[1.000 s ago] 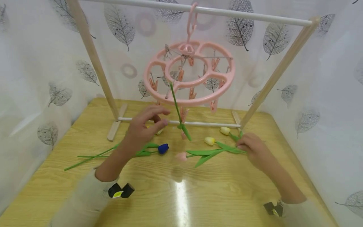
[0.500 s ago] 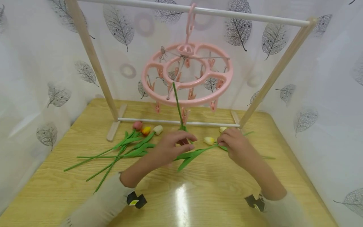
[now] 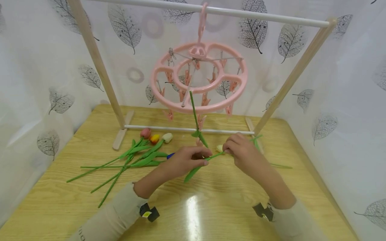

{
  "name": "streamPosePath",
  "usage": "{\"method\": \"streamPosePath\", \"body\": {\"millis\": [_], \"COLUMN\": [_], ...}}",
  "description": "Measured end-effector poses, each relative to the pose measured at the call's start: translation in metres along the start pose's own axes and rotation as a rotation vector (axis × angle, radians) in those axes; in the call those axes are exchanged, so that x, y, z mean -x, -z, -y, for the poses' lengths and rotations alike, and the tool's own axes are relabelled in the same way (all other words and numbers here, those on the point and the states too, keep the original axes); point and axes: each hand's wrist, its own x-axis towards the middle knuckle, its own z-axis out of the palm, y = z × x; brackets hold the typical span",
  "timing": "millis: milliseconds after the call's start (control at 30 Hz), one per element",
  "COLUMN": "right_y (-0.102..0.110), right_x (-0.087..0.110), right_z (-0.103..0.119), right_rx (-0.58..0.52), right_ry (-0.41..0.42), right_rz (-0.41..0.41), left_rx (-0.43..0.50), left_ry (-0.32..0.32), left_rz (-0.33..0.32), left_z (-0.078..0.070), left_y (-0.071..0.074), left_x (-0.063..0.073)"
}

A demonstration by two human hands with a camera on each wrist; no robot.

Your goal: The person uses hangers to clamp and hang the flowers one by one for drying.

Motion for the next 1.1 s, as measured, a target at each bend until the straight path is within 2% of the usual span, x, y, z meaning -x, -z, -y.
{"method": "streamPosePath", "body": {"millis": [300,400,500,567,633,733,800,867,1000,1100], "right_y": [0.003,0.005,0.008,0.009,0.009,0.008,0.006,0.005,0.002,0.001], "right_x": [-0.008,-0.012,-0.016,-0.018,-0.019,-0.019,-0.018,-0.017,-0.018,-0.023], "right_z": [0.005,0.008,0.011,0.014,0.017,0.021,0.024,0.027,0.033,0.037], "right_rx": [0.058,0.078,0.064,0.035,-0.012,-0.116,-0.240,-0.407,-0.774,-0.928], "right_ry": [0.009,0.027,0.043,0.041,0.018,-0.054,-0.120,-0.193,-0.376,-0.482], "right_rz": [-0.007,-0.038,-0.153,-0.283,-0.445,-0.636,-0.685,-0.673,-0.565,-0.506], "left_rx": [-0.009,-0.023,-0.017,-0.011,0.009,0.064,0.120,0.171,0.229,0.237], "left_ry": [-0.023,-0.028,-0.042,-0.059,-0.079,-0.088,-0.087,-0.091,-0.122,-0.136], "left_rz": [0.010,-0.007,-0.038,-0.061,-0.076,-0.106,-0.131,-0.157,-0.179,-0.177], "left_z": [-0.001,0.001,0.003,0.003,0.001,-0.004,-0.008,-0.011,-0.015,-0.017], "left_y": [0.001,0.001,0.001,0.001,0.001,0.003,0.004,0.006,0.006,0.004], "left_x": [0.001,0.001,0.001,0.001,0.002,0.004,0.005,0.006,0.007,0.007]}}
